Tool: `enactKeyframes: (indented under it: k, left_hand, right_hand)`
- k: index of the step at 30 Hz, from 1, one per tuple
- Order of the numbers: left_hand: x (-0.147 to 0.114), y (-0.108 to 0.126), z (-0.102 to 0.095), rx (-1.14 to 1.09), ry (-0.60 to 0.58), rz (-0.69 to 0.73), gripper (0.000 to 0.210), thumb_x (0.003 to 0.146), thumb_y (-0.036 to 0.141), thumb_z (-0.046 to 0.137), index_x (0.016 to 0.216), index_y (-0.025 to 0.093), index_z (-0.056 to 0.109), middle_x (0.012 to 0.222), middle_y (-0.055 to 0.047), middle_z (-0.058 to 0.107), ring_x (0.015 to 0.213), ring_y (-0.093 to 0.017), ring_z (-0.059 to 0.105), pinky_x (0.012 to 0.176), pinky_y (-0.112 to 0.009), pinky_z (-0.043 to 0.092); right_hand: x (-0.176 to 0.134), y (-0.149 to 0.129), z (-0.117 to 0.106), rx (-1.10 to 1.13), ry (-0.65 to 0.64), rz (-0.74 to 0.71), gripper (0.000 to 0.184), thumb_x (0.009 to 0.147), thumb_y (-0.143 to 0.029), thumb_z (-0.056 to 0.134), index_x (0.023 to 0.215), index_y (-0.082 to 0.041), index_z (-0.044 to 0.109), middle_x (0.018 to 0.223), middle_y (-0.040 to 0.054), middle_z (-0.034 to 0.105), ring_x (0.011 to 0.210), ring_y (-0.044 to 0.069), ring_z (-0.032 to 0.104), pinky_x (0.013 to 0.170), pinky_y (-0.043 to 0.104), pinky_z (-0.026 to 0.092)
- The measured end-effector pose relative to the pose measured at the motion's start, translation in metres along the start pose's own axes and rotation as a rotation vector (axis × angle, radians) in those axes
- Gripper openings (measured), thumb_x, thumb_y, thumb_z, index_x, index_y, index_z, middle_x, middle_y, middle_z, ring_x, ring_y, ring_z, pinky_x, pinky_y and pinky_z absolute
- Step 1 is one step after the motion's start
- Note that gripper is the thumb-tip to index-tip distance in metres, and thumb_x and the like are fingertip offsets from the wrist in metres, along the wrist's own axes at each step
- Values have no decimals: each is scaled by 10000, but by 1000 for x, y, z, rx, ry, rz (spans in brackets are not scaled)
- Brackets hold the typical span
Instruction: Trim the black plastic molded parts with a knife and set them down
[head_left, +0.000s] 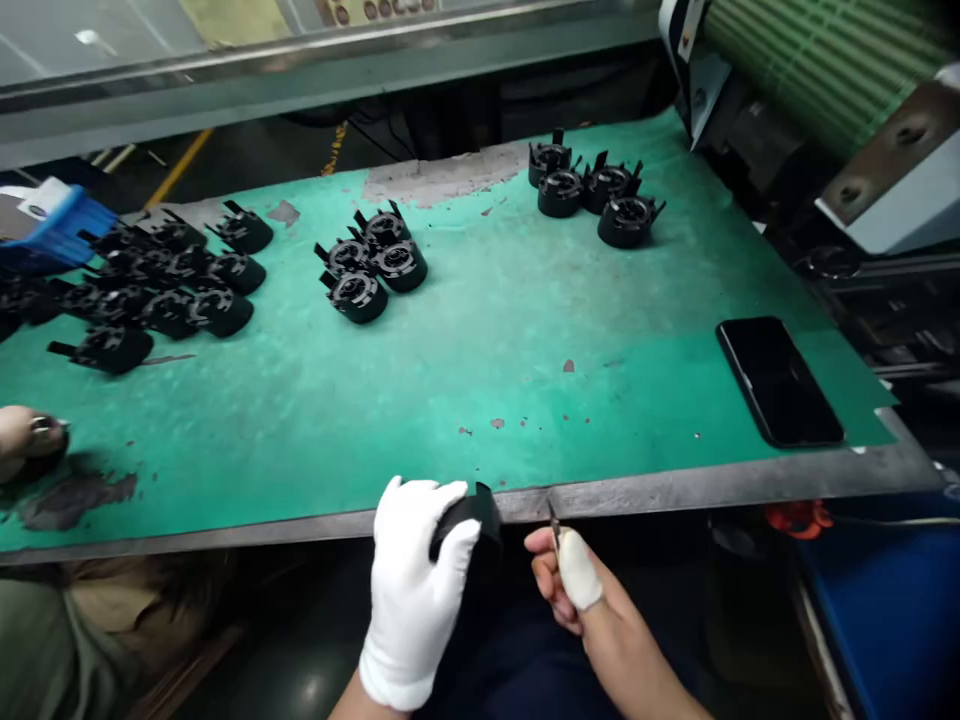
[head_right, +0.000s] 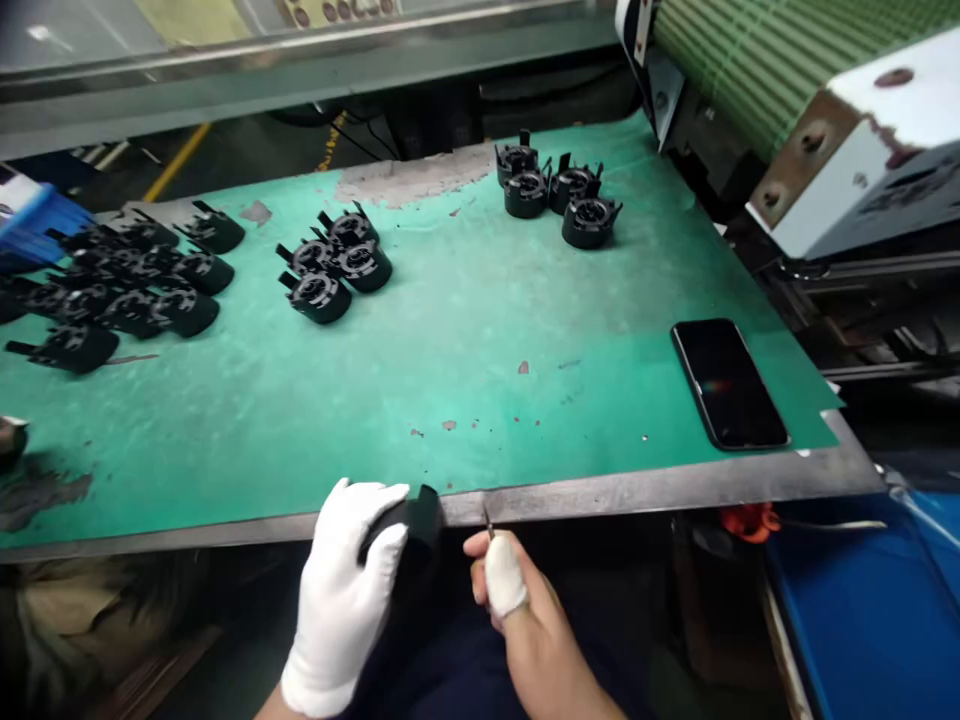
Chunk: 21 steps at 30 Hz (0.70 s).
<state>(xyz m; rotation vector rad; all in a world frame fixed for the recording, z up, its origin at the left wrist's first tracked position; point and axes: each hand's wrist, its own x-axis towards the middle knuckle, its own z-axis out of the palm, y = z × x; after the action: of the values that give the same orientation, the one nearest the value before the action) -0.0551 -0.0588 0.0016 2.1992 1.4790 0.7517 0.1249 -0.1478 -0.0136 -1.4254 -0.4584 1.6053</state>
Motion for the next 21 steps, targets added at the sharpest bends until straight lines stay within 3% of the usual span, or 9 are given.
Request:
enactKeyframes:
  k: [3, 7, 12, 18, 21]
  left_hand:
    - [0, -5, 2, 1, 0, 45, 285, 976, 336, 570, 1247, 253, 593, 1173, -65, 657, 1152, -257, 584, 1206, -567, 299]
    - [-2, -5, 1, -1, -36, 23, 292, 987, 368, 542, 1251, 248, 582, 1203, -74, 647, 1185, -269, 566, 1217, -568, 291]
    - [-5, -9, 1, -27, -54, -11, 335, 983, 433, 530, 1271, 270, 583, 1200, -72, 641, 1197, -292, 562, 1214, -600, 288]
    - [-5, -15, -1, -54, -71, 13, 370, 965, 480, 542, 1263, 269, 602, 1131, -75, 646, 1151, -307, 567, 1198, -620, 302]
    - [-4, -15, -1, -63, -74, -21, 364, 974, 479, 525, 1263, 268, 594, 1134, -80, 634, 1153, -309, 562, 1196, -632, 297]
  right_hand:
    - [10, 5, -11, -77, -122, 92, 545, 1009, -630, 393, 1047, -198, 723, 782, 9, 538, 649, 133, 428, 597, 262, 366]
    - [31, 1, -4, -221, -227, -12, 486, 1008, -564, 456, 861, -180, 716, 732, 8, 554, 708, 169, 467, 677, 301, 398]
    - [36, -2, 1, -248, -239, -32, 449, 1023, -513, 433, 844, -199, 700, 764, 17, 608, 763, 206, 543, 740, 323, 437]
    - [30, 1, 3, -343, -200, -56, 413, 1031, -467, 422, 751, -210, 584, 719, 1, 540, 704, 179, 492, 677, 304, 397]
    - [31, 1, 7, -343, -182, -51, 377, 1030, -447, 436, 785, -213, 602, 734, 3, 563, 711, 179, 514, 681, 304, 398]
